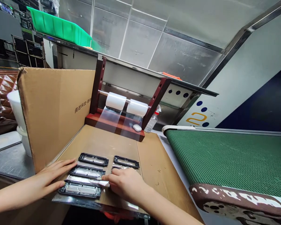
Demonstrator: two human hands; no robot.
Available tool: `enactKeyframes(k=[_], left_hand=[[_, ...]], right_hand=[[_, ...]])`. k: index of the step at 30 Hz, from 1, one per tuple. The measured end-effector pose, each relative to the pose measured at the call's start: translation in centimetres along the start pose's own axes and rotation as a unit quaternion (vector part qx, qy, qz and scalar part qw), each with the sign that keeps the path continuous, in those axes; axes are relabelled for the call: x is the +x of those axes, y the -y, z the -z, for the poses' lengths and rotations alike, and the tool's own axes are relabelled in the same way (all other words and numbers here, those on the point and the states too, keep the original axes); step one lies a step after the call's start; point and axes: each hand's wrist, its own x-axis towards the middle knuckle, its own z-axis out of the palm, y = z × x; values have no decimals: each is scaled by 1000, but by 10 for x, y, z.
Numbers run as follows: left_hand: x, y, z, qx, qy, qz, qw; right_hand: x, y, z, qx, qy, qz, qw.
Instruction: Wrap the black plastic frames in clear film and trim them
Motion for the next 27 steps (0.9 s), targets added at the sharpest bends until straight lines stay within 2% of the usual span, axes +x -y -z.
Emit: enactKeyframes(k=[6,8,11,14,17,22,27], left_hand=[[-1,-4,10,-4,-34,-24,999],[2,-4,13,-22,-76,-42,996],[16,2,9,-15,-181,-85,980],[36,13,1,15,-251,-104,962],[48,22,-4,23,-258,-96,961],[53,27,-9,33,-255,-84,963],[53,28,-12,34,-245,-81,966]], right_hand=[[-25,-11,15,-21,39,-18,999],[-30,-15,24,-24,59,-29,998],[-30,-21,32,-18,61,-38,997],[-14,-22,23,0,-9,-46,999],[15,-14,3,7,-66,-39,997],[62,2,-21,15,-88,-15,996],[83,9,-21,24,-79,-11,997]])
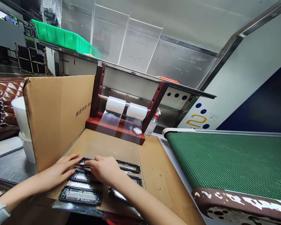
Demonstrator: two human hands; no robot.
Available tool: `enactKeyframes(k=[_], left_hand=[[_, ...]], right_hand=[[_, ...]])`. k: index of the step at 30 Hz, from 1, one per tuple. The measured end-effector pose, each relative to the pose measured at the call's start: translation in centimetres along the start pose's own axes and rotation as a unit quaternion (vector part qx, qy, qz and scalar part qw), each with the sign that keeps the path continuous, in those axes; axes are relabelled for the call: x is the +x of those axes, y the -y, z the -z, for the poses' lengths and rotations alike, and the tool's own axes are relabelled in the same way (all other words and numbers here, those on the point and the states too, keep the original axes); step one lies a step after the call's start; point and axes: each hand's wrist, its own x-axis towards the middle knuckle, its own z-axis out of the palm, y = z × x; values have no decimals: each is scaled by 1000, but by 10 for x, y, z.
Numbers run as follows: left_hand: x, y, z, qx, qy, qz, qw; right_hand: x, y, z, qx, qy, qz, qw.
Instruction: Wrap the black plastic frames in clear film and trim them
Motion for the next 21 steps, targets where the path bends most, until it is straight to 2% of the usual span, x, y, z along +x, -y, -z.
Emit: enactKeyframes(k=[6,11,21], left_hand=[[-1,-2,3,-9,20,7,1000],[-2,-2,2,-15,20,10,1000],[-2,4,1,-18,31,12,999]], right_hand=[[-7,-2,25,2,74,5,997],[-25,-19,34,2,86,14,996],[-60,-36,61,-32,136,-33,990]])
